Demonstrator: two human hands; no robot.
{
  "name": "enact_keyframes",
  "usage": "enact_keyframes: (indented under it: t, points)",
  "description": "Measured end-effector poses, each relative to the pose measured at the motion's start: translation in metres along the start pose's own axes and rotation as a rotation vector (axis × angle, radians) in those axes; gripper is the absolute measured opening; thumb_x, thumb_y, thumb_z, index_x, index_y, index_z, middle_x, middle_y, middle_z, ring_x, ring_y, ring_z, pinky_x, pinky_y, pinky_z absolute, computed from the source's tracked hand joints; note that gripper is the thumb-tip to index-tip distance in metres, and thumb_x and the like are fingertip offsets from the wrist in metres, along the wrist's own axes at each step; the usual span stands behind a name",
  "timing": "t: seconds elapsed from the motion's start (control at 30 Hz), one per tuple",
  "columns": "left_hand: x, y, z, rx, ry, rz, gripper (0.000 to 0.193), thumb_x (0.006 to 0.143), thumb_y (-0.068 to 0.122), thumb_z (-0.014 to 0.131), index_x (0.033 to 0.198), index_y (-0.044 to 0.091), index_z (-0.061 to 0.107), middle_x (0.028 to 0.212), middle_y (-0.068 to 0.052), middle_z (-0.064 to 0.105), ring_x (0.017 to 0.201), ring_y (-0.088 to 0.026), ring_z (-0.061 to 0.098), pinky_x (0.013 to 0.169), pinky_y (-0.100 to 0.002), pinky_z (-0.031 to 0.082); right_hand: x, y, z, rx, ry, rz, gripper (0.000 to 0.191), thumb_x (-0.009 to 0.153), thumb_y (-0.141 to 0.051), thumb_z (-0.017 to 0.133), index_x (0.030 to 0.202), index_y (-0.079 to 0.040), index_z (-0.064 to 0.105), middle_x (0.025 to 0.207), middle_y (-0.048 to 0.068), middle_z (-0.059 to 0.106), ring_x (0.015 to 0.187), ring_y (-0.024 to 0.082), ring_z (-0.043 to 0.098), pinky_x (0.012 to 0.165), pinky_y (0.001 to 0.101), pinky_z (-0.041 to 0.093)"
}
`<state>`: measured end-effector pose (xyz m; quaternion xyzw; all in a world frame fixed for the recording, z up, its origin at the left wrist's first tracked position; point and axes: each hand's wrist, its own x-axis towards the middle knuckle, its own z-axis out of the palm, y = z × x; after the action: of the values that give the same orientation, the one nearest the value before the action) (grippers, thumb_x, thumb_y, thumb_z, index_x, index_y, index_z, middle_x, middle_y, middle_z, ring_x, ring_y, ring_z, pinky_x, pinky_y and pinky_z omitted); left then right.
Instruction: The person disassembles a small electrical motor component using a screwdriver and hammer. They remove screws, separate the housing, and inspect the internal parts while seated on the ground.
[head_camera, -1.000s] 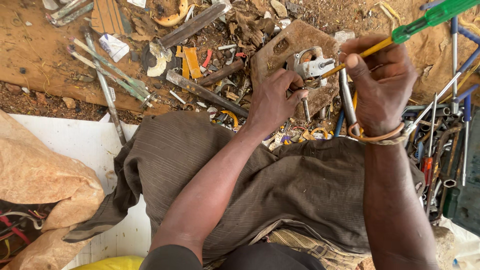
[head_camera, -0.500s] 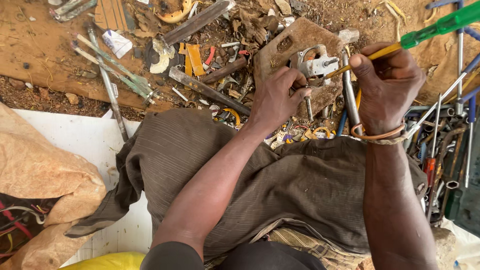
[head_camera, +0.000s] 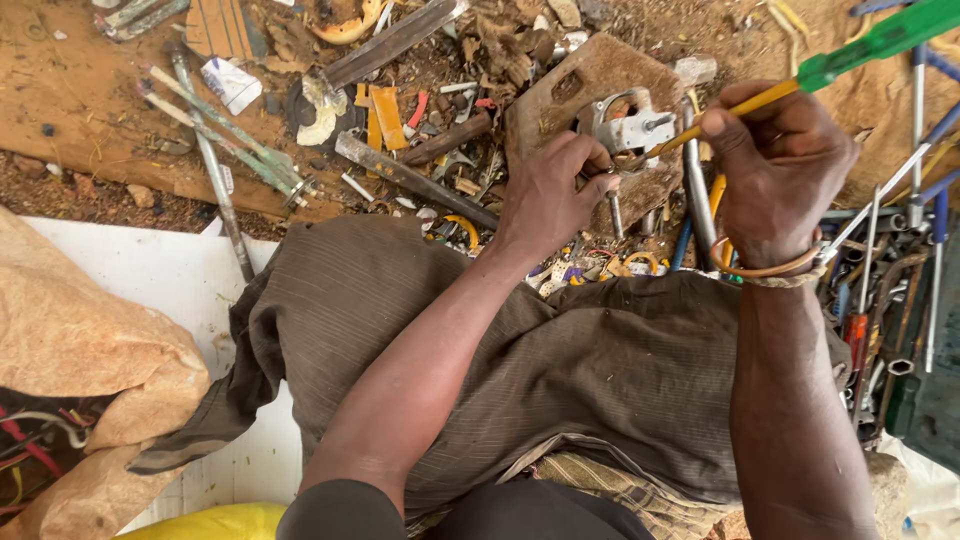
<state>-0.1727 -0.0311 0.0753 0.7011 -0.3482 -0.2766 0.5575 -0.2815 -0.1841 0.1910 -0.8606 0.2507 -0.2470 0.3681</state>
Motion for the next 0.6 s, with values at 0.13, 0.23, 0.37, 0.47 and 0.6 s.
enact_keyframes:
  t: [0.13, 0.23, 0.37, 0.47, 0.6]
  points:
    - [0.001, -0.001, 0.003, -0.019, -0.001, 0.049, 0.019, 0.089, 0.019, 0.079, 0.099, 0.007, 0.068, 0.097, -0.002, 0.069, 0.083, -0.014, 0.069, 0.075, -0.031, 0.059, -0.001, -0.003, -0.001, 0.071, -0.013, -0.081, 0.017, 0.110, -0.003, 0.082, 0.120, 0.003, 0.070, 0.101, 0.015, 0.077, 0.093, 0.017, 0.078, 0.080, 0.0285, 0.067]
    - [0.000, 0.000, 0.004, 0.005, -0.005, 0.031, 0.021, 0.089, 0.022, 0.079, 0.100, 0.007, 0.069, 0.095, -0.002, 0.069, 0.080, -0.014, 0.069, 0.072, -0.030, 0.058, -0.004, -0.006, 0.002, 0.223, 0.028, 0.048, 0.018, 0.105, -0.005, 0.080, 0.116, 0.001, 0.067, 0.102, 0.014, 0.075, 0.093, 0.017, 0.077, 0.083, 0.0297, 0.068]
    - [-0.001, -0.001, 0.004, 0.007, -0.003, 0.057, 0.022, 0.091, 0.023, 0.077, 0.102, 0.006, 0.069, 0.095, -0.003, 0.069, 0.078, -0.013, 0.069, 0.071, -0.030, 0.057, -0.008, -0.005, 0.005, 0.313, 0.054, 0.055, 0.018, 0.112, 0.002, 0.081, 0.123, 0.006, 0.067, 0.104, 0.017, 0.075, 0.095, 0.019, 0.078, 0.082, 0.0307, 0.070]
    - [-0.001, -0.001, 0.003, 0.009, -0.001, 0.057, 0.021, 0.093, 0.024, 0.076, 0.102, 0.006, 0.070, 0.094, -0.003, 0.069, 0.076, -0.013, 0.068, 0.068, -0.030, 0.056, -0.008, -0.007, 0.006, 0.373, 0.068, 0.114, 0.016, 0.112, 0.002, 0.080, 0.121, 0.006, 0.067, 0.103, 0.016, 0.075, 0.094, 0.018, 0.077, 0.080, 0.0298, 0.069]
    - [-0.002, -0.002, 0.003, 0.024, 0.024, 0.104, 0.020, 0.096, 0.023, 0.074, 0.103, 0.005, 0.069, 0.091, -0.004, 0.068, 0.074, -0.015, 0.067, 0.069, -0.033, 0.054, -0.002, -0.018, 0.009, 0.327, 0.067, 0.144, 0.020, 0.109, 0.003, 0.080, 0.122, 0.006, 0.065, 0.102, 0.016, 0.076, 0.093, 0.019, 0.077, 0.082, 0.0299, 0.070]
